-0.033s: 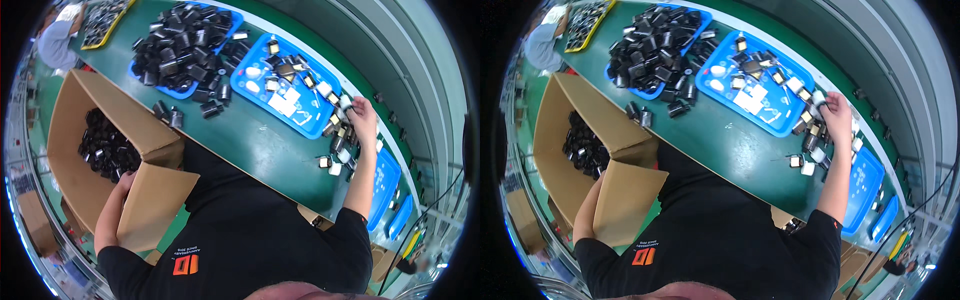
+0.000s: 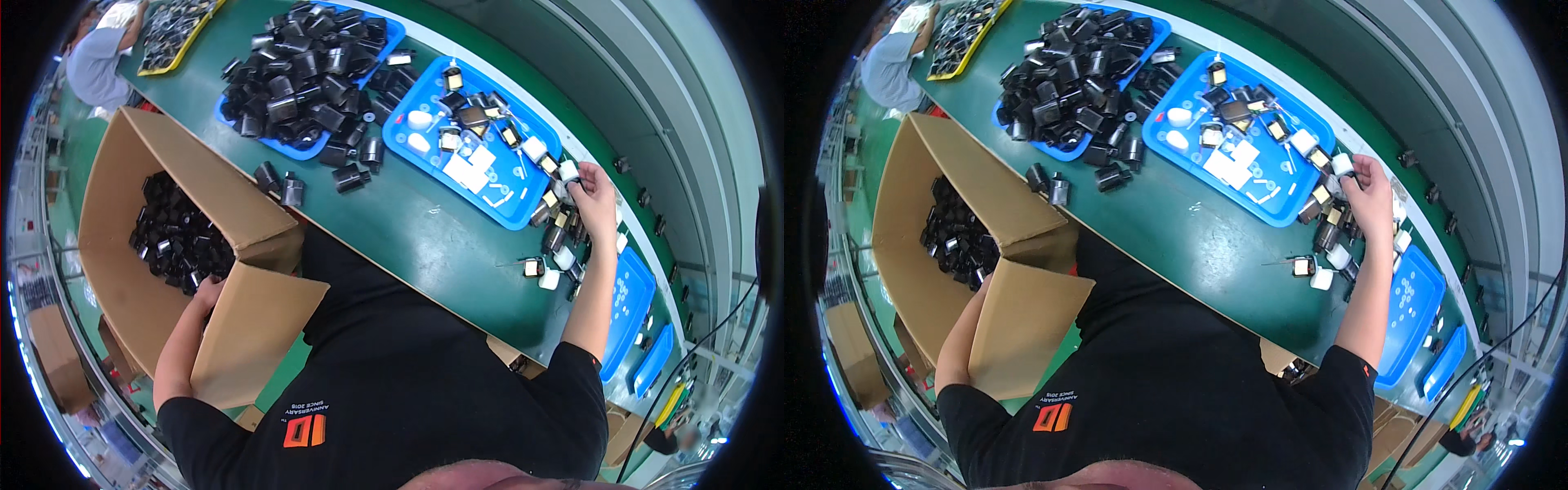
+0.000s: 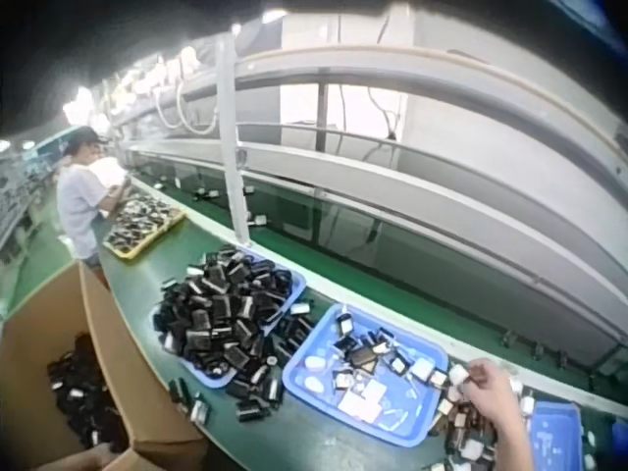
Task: Assembling black plastic housing components with internal parts on a factory assembly line.
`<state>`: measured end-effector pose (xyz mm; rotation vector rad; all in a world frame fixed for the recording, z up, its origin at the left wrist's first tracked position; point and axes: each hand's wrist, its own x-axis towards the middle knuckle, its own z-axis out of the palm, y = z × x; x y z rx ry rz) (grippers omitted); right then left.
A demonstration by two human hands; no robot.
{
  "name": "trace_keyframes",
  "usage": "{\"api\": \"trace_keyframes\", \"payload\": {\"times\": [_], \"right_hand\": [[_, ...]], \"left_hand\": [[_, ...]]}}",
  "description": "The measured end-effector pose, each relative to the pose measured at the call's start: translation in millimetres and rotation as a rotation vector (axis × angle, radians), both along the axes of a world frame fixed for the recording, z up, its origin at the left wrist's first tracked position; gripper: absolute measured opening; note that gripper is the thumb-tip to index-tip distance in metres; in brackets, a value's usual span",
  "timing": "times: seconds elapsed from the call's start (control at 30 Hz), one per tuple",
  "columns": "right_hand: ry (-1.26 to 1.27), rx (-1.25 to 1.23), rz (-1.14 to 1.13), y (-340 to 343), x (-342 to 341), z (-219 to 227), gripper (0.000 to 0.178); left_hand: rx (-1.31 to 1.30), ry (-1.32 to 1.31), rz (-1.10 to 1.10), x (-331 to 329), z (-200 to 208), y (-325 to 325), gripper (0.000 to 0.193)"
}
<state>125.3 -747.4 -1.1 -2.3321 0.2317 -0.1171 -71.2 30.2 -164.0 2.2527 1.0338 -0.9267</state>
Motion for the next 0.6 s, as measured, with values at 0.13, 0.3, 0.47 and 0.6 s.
{"api": "trace_keyframes", "payload": {"times": [0.13, 0.3, 0.47, 0.6], "right_hand": [[0.059, 0.114, 0.123, 15.8, 25.8, -16.8, 0.036], [-0.19, -0.279, 0.025, -18.4, 21.0, -12.8, 0.035], [-0.685, -0.033, -0.041, 18.5, 19.0, 24.6, 0.028], [-0.904, 0.253, -0.059, 84.0, 15.6, 65.4, 0.029]], "left_hand": [[-0.067, -0.234, 0.122, -60.3, -54.7, 87.0, 0.058], [-0.099, -0.626, -0.239, 15.0, 56.1, 19.6, 0.038], [-0.417, -1.121, 0.114, 42.9, 117.3, 9.2, 0.037], [-0.341, -1.248, 0.177, 47.2, 170.0, -8.0, 0.04]]}}
